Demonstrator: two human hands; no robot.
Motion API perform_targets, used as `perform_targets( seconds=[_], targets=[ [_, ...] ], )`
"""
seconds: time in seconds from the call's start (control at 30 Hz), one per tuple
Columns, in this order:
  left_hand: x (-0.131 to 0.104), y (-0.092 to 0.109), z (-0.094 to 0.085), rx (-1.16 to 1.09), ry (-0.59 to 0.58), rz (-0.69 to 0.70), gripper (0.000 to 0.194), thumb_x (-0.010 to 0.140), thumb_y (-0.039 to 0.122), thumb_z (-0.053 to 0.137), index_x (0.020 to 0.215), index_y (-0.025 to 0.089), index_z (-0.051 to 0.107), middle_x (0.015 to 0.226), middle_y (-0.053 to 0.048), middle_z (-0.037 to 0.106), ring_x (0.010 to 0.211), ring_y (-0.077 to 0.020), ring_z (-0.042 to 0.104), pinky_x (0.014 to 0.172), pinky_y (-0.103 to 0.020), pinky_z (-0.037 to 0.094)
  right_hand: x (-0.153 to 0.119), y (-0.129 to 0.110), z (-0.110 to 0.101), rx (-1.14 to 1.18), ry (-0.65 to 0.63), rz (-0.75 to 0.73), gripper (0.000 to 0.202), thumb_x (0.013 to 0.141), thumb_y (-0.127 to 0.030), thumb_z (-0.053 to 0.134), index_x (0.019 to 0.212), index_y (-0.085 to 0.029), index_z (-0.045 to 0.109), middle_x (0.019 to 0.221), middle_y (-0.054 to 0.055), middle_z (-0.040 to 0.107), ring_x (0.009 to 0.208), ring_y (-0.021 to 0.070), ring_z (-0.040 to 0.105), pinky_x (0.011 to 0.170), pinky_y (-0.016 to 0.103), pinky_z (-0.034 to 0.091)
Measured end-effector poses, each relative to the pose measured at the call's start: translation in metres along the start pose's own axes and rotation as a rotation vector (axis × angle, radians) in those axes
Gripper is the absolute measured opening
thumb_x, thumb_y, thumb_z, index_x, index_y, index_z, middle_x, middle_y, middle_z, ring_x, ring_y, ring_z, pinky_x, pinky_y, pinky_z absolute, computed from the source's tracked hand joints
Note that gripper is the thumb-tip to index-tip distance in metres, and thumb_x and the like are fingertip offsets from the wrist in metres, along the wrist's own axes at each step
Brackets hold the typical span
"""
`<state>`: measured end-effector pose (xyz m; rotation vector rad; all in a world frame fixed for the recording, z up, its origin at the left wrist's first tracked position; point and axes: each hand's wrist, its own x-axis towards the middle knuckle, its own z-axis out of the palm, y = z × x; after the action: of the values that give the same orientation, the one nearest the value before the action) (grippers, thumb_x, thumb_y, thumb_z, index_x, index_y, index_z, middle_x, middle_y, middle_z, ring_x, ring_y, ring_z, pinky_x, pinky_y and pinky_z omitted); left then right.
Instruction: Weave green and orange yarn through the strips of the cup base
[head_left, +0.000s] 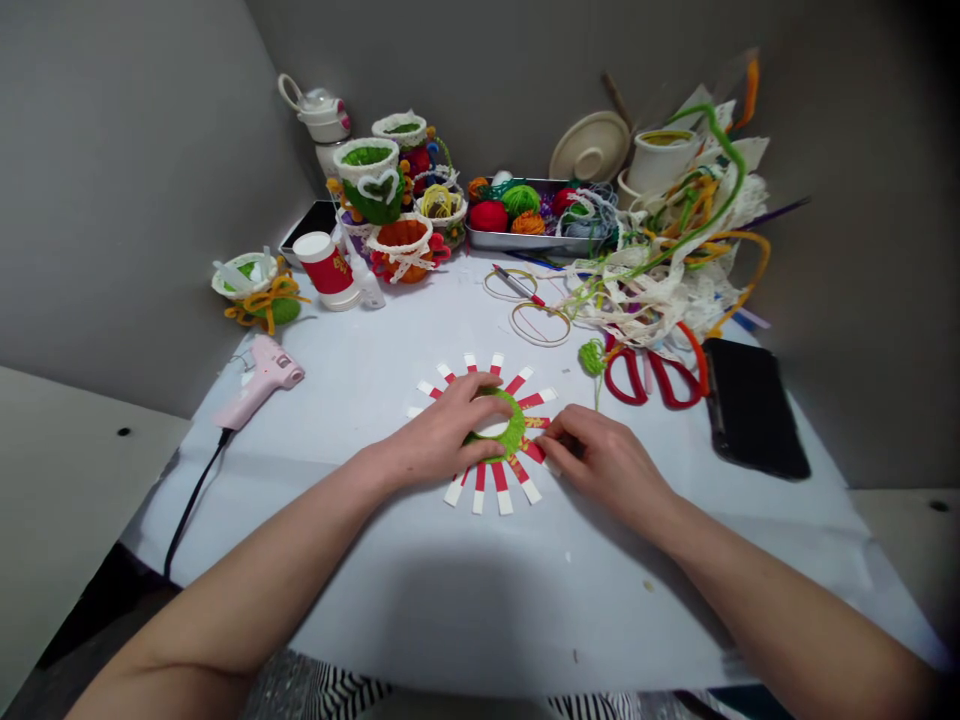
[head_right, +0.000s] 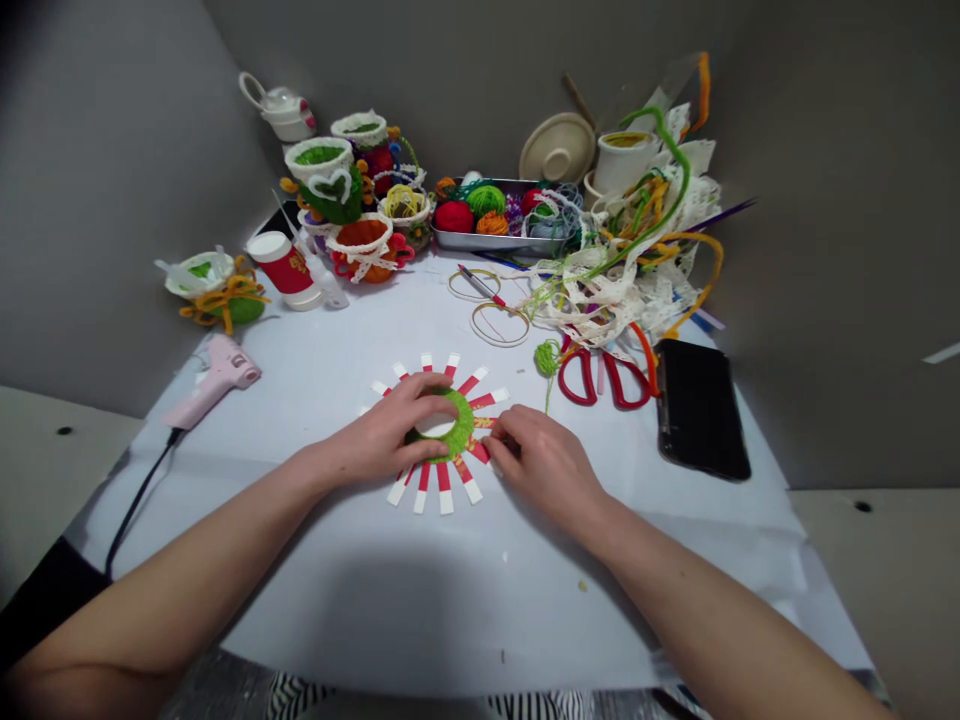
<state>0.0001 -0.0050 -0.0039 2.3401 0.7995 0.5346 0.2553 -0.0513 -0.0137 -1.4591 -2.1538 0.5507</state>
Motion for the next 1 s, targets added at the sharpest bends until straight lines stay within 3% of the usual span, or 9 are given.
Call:
perform_targets(
  seconds=[0.17,0.3,0.43,0.63,0.83,1.0],
  targets=[
    [0.001,0.004,0.001,0.037,0.035,-0.03,0.033,0.097,0.031,0.075,0.127,0.025,0.061,0.132,-0.011,0.06,0.125,-0.0305,0.054,0.11,-0.055,0.049,0.0,0.001,-0.003,0.029,-0.025,-0.029,0.018,0.1,-0.023,0.061,0.082,-0.02,0.062,0.079,0.002,0.062,0.07,0.0167,0.056,0.063,0.03,0.041],
    [0.002,0.009,-0.007,-0.025,-0.018,0.098,0.039,0.101,0.017,0.066,0.135,0.026,0.052,0.138,-0.011,0.062,0.131,-0.0289,0.054,0.114,-0.055,0.047,-0.002,-0.002,-0.009,0.097,-0.029,-0.185,0.015,0.104,-0.022,0.058,0.093,-0.02,0.067,0.086,0.004,0.064,0.079,0.0179,0.061,0.07,0.03,0.047],
    [0.003,0.007,-0.01,-0.088,-0.09,0.163,0.037,0.1,0.004,0.054,0.131,0.025,0.051,0.142,-0.012,0.061,0.136,-0.0264,0.054,0.117,-0.052,0.047,-0.005,-0.006,-0.012,0.097,-0.042,-0.306,0.015,0.106,-0.02,0.056,0.097,-0.019,0.068,0.092,0.006,0.066,0.086,0.0193,0.062,0.075,0.031,0.05],
    [0.003,0.003,-0.006,-0.076,-0.114,0.108,0.03,0.099,0.02,0.07,0.124,0.021,0.053,0.142,-0.016,0.061,0.136,-0.0306,0.055,0.114,-0.054,0.049,-0.006,-0.005,-0.011,0.065,-0.076,-0.299,0.014,0.105,-0.018,0.057,0.095,-0.019,0.067,0.09,0.005,0.066,0.086,0.0194,0.062,0.074,0.03,0.049],
    [0.003,0.003,-0.006,-0.096,-0.113,0.104,0.033,0.098,0.02,0.072,0.124,0.023,0.053,0.141,-0.014,0.061,0.134,-0.03,0.056,0.113,-0.053,0.05,-0.008,-0.003,-0.02,0.083,-0.141,-0.287,0.014,0.107,-0.021,0.053,0.106,-0.019,0.067,0.091,0.005,0.067,0.084,0.0186,0.061,0.073,0.03,0.049],
    [0.002,0.002,-0.005,-0.092,-0.125,0.088,0.033,0.098,0.019,0.072,0.125,0.023,0.054,0.142,-0.014,0.061,0.136,-0.0299,0.055,0.115,-0.054,0.049,-0.008,0.003,-0.04,0.071,-0.275,-0.375,0.02,0.106,-0.016,0.05,0.098,-0.019,0.069,0.095,0.006,0.067,0.085,0.0171,0.061,0.073,0.029,0.047]
  ],
)
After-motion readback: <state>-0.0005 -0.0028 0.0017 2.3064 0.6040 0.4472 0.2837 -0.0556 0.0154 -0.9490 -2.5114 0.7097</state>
